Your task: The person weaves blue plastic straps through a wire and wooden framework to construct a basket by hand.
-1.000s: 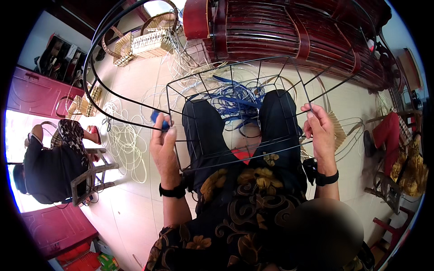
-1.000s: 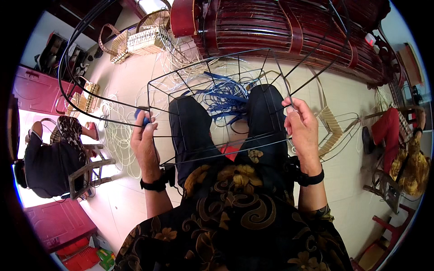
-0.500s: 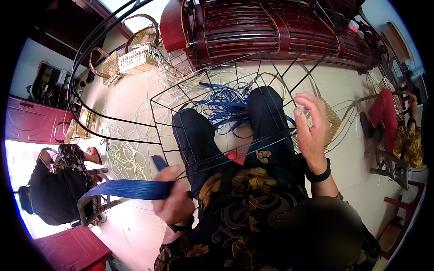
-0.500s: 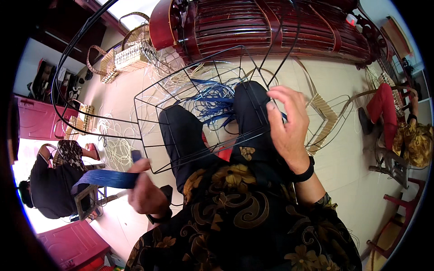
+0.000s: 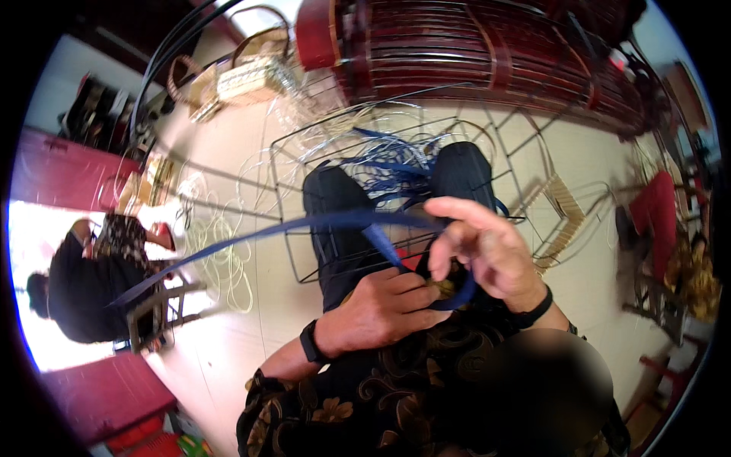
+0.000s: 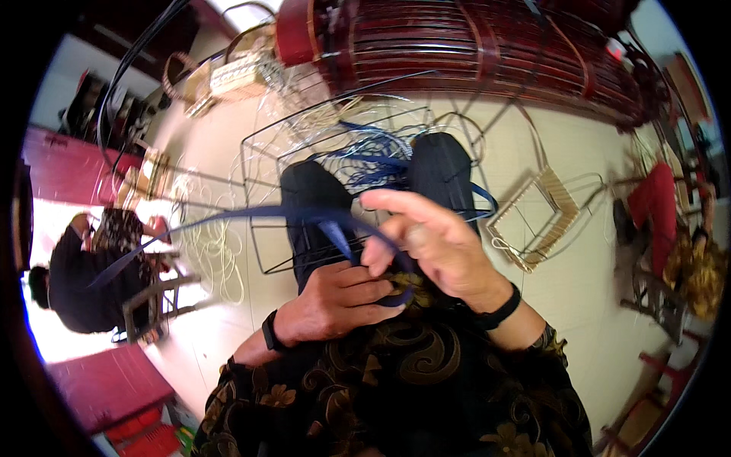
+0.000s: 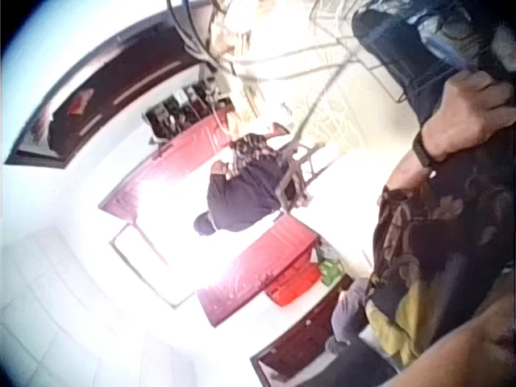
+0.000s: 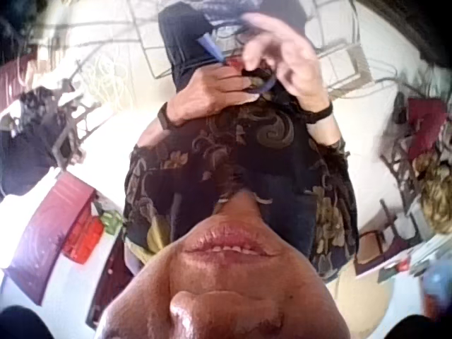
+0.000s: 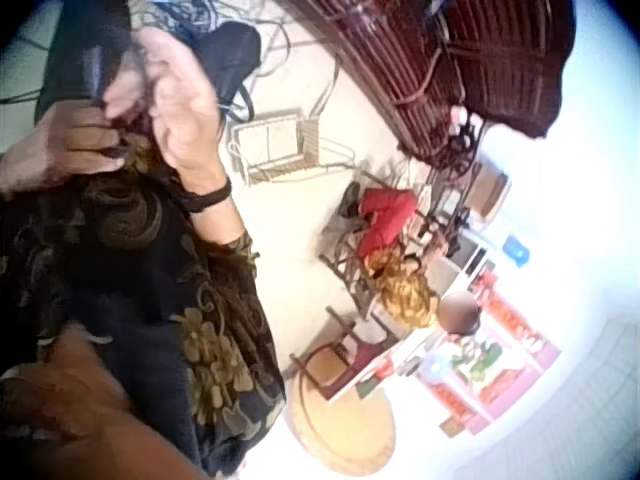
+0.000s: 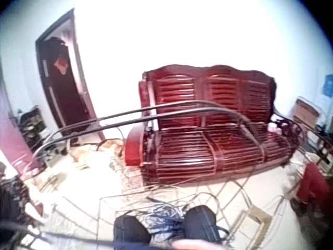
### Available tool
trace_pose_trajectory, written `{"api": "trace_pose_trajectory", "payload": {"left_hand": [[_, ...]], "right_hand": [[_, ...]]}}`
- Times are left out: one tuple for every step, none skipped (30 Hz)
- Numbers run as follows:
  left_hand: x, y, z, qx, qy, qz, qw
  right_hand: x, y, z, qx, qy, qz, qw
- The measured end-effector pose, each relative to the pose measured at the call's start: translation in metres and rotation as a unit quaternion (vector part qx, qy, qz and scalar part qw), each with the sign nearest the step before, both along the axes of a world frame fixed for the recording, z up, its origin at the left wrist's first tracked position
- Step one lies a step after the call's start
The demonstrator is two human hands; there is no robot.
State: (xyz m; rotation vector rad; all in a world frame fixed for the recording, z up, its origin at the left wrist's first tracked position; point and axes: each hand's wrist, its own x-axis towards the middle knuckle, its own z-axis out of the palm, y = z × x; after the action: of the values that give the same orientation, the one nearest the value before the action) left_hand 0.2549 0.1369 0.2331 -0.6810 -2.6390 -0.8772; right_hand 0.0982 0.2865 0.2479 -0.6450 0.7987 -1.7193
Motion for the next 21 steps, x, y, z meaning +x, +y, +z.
{"api": "trace_pose_trajectory", "payload": {"left_hand": [[0.002, 0.0, -0.001, 0.007, -0.015, -0.004, 1.0], [0.003, 0.0, -0.002, 0.003, -0.017, -0.003, 1.0], [0.003, 0.001, -0.002, 0.0, -0.02, -0.003, 1.0], [0.004, 0.001, -0.002, -0.002, -0.023, -0.003, 1.0], [0.004, 0.002, -0.002, -0.003, -0.017, 0.003, 1.0], [0.004, 0.003, -0.002, -0.005, -0.013, 0.008, 1.0], [0.006, 0.003, -0.002, -0.006, -0.008, 0.013, 1.0], [0.006, 0.002, 0.001, -0.015, -0.002, 0.015, 1.0], [0.006, 0.001, 0.001, 0.0, 0.02, 0.038, 0.999], [0.006, 0.0, 0.0, 0.015, 0.042, 0.061, 0.997], [0.006, -0.001, 0.002, 0.029, 0.062, 0.082, 0.994], [0.011, -0.006, 0.009, 0.062, 0.042, 0.083, 0.994], [0.018, -0.006, 0.01, 0.074, 0.032, 0.131, 0.988], [0.02, -0.01, 0.014, 0.083, 0.038, 0.166, 0.982], [0.022, -0.014, 0.018, 0.093, 0.043, 0.201, 0.974], [0.027, -0.019, 0.014, 0.082, 0.04, 0.224, 0.97], [0.032, -0.025, 0.013, 0.074, 0.043, 0.246, 0.966], [0.037, -0.031, 0.012, 0.065, 0.046, 0.268, 0.96], [0.042, -0.037, 0.013, 0.057, 0.049, 0.29, 0.954], [0.046, -0.042, 0.015, 0.062, 0.028, 0.323, 0.944], [0.052, -0.045, 0.019, 0.068, 0.008, 0.354, 0.933]], "right_hand": [[-0.003, 0.001, 0.002, -0.014, -0.009, -0.004, 1.0], [-0.002, 0.002, -0.006, -0.008, 0.029, -0.026, 0.999], [-0.001, 0.001, -0.004, -0.004, 0.024, -0.03, 0.999], [-0.002, 0.0, -0.005, -0.012, 0.026, -0.026, 0.999], [-0.002, 0.001, -0.005, -0.018, 0.03, -0.025, 0.999], [0.0, -0.001, -0.003, -0.009, 0.023, -0.035, 0.999], [-0.002, -0.001, -0.002, -0.005, 0.011, -0.029, 1.0], [-0.003, -0.001, -0.004, -0.031, -0.01, -0.046, 0.998], [-0.005, -0.002, -0.006, -0.057, -0.032, -0.063, 0.996], [-0.007, -0.003, -0.002, -0.062, -0.05, -0.09, 0.993], [-0.014, -0.004, -0.002, -0.086, -0.043, -0.106, 0.99], [-0.018, -0.003, -0.003, -0.09, -0.061, -0.138, 0.984], [-0.021, -0.001, -0.004, -0.094, -0.078, -0.169, 0.978], [-0.027, 0.002, -0.005, -0.114, -0.077, -0.162, 0.977], [-0.031, 0.004, -0.006, -0.117, -0.088, -0.178, 0.973], [-0.033, 0.005, -0.007, -0.119, -0.1, -0.194, 0.969], [-0.036, 0.006, -0.008, -0.123, -0.113, -0.21, 0.963], [-0.041, 0.008, -0.011, -0.146, -0.111, -0.194, 0.964], [-0.042, 0.009, -0.011, -0.136, -0.111, -0.219, 0.96], [-0.043, 0.009, -0.01, -0.129, -0.108, -0.243, 0.955], [-0.045, 0.009, -0.01, -0.121, -0.104, -0.268, 0.95]]}}
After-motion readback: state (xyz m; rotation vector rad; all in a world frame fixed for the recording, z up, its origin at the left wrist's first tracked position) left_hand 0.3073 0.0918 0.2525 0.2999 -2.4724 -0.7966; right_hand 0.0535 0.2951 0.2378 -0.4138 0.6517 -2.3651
